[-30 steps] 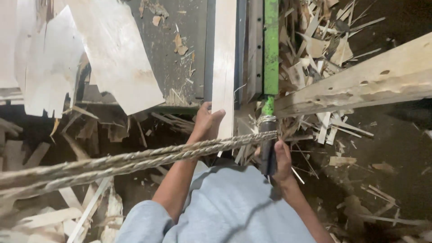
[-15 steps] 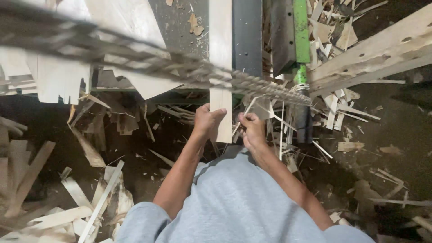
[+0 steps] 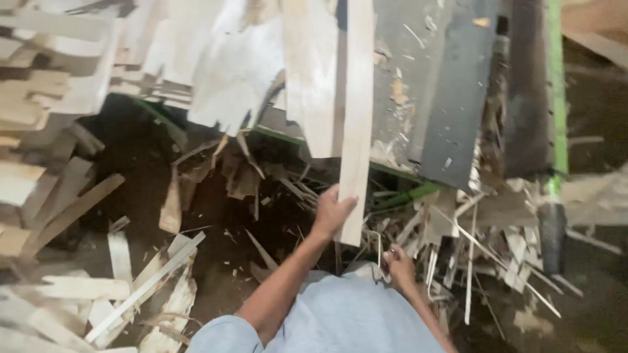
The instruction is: The person is sawing wood into thin strips using a large industrial saw blade.
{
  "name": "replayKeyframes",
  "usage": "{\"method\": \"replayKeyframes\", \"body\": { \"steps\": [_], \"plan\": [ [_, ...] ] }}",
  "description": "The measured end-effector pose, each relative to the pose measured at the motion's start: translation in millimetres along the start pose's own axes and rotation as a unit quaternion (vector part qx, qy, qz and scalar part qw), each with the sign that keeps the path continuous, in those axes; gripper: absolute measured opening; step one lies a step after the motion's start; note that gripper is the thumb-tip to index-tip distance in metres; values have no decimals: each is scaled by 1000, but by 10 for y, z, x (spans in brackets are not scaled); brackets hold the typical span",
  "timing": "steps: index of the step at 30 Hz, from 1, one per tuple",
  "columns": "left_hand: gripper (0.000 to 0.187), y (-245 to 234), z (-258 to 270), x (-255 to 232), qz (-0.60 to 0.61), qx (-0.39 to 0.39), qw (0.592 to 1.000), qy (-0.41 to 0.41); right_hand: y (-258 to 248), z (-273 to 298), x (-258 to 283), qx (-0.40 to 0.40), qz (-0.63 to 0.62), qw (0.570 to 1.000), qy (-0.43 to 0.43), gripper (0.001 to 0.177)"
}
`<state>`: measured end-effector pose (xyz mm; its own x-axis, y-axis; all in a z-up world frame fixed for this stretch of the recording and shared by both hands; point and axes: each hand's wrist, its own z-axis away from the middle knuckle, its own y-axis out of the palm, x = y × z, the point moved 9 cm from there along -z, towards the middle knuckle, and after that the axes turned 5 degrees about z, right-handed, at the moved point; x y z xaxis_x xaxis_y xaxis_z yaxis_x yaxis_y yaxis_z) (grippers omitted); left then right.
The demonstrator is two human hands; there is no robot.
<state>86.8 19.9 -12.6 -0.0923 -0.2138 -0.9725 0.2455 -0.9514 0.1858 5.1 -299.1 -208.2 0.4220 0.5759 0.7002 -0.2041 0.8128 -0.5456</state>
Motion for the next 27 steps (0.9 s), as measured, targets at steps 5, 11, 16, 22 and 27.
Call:
{"method": "replayKeyframes", "body": {
  "steps": [5,11,16,22,27],
  "plan": [
    [21,-538,651,-481,22,-119,992,22,871,-285,22,181,-152,969,65,42],
    [22,-1476,984,-1187,107,-271,952,92,1805,-400,-38,359,-114,921,94,48],
    [76,-3427,544,-2390,96,-373,923,10,1882,-234,256,361,-22,915,176,53],
    [115,-4255,-6,-2230,79,-442,860,243,2032,-362,412,361,-86,915,160,55],
    [66,-2405,-58,960,29,-132,969,-208,2057,-215,427,339,-82,925,150,51]
  ]
}}
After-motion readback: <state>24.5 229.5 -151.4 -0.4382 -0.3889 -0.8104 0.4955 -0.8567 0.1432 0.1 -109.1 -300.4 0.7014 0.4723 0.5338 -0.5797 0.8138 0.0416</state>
